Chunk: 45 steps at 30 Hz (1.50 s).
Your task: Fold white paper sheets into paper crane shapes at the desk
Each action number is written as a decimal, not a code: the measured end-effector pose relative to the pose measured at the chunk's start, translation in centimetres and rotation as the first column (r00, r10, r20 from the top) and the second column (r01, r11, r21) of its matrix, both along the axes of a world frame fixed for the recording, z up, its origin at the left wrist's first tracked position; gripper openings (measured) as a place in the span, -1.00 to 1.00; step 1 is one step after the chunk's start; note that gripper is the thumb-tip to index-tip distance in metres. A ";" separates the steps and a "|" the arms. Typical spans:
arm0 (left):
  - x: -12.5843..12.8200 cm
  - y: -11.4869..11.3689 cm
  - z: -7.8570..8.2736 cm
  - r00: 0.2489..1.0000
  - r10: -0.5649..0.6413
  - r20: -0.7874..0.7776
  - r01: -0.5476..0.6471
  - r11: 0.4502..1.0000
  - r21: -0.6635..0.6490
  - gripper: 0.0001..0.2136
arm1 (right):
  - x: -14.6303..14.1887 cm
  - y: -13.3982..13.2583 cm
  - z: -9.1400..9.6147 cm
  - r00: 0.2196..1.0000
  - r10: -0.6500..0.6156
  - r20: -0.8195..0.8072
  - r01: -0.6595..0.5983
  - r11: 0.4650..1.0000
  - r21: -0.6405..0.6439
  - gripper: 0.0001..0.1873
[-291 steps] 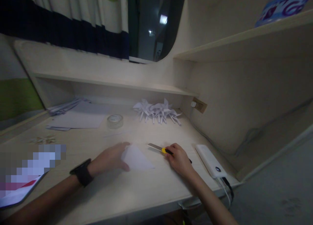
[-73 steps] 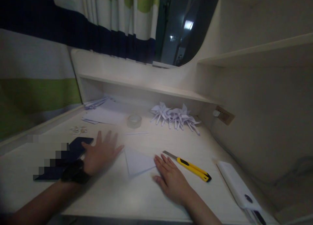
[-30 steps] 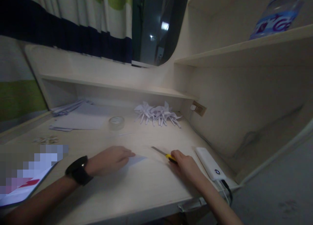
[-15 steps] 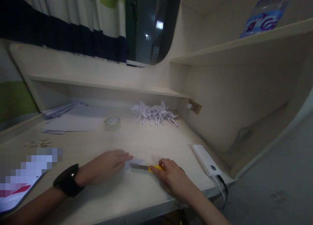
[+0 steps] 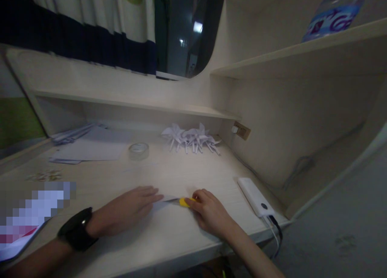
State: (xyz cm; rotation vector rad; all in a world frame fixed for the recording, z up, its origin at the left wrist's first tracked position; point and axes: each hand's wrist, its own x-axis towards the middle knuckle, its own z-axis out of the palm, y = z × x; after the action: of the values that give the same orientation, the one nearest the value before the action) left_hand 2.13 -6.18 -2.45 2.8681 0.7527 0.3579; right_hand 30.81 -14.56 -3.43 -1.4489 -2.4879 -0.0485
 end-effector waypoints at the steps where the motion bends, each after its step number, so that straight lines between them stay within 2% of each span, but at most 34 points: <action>1: -0.1 -0.1 0.0 1.000 0.005 0.000 -0.005 1.000 -0.004 -0.63 | 0.0 0.0 0.0 1.000 0.004 -0.008 -0.004 1.000 -0.002 -0.68; 5: -0.5 -0.5 0.6 1.000 -0.001 -0.005 0.001 1.000 -0.024 -0.62 | 0.0 0.0 0.0 0.999 0.021 -0.030 -0.021 1.000 -0.017 -0.63; 11: -0.3 -0.3 1.6 0.997 -0.073 0.025 0.075 0.993 -0.092 -0.59 | 0.0 0.0 0.1 0.999 0.030 -0.044 -0.032 0.999 -0.027 -0.61; 14: 0.4 0.4 0.9 0.999 0.014 0.039 -0.009 0.994 -0.110 -0.56 | 0.1 0.2 0.0 0.998 0.048 -0.041 -0.049 0.998 -0.029 -0.57; 17: 1.2 1.0 -0.5 0.993 0.118 0.005 -0.117 0.990 -0.073 -0.55 | 0.2 0.5 0.0 0.998 0.049 -0.034 -0.050 0.999 -0.017 -0.56; 23: 1.5 1.1 -3.0 0.996 0.086 -0.034 -0.088 0.995 -0.054 -0.54 | -0.1 0.7 0.2 0.999 0.048 -0.013 -0.048 0.998 -0.030 -0.56; 29: 1.1 0.7 -3.2 0.997 0.079 0.010 -0.078 0.994 -0.082 -0.49 | -0.1 1.0 0.6 0.997 0.067 -0.039 -0.069 0.997 -0.033 -0.57; 38: 1.1 0.7 -3.8 0.994 0.080 0.074 -0.071 0.990 -0.121 -0.55 | 0.2 1.7 0.2 0.998 0.052 -0.048 -0.054 0.997 -0.049 -0.57; 45: 0.6 1.3 -4.1 0.987 0.126 0.098 -0.122 0.991 -0.046 -0.54 | 0.2 2.0 0.0 0.997 0.055 -0.051 -0.057 0.998 -0.031 -0.59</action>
State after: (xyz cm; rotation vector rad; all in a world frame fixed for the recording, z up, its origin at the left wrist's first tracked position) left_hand 2.74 -4.89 -6.57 2.7494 0.9110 0.4941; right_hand 31.01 -12.60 -3.39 -1.3745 -2.4981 0.0393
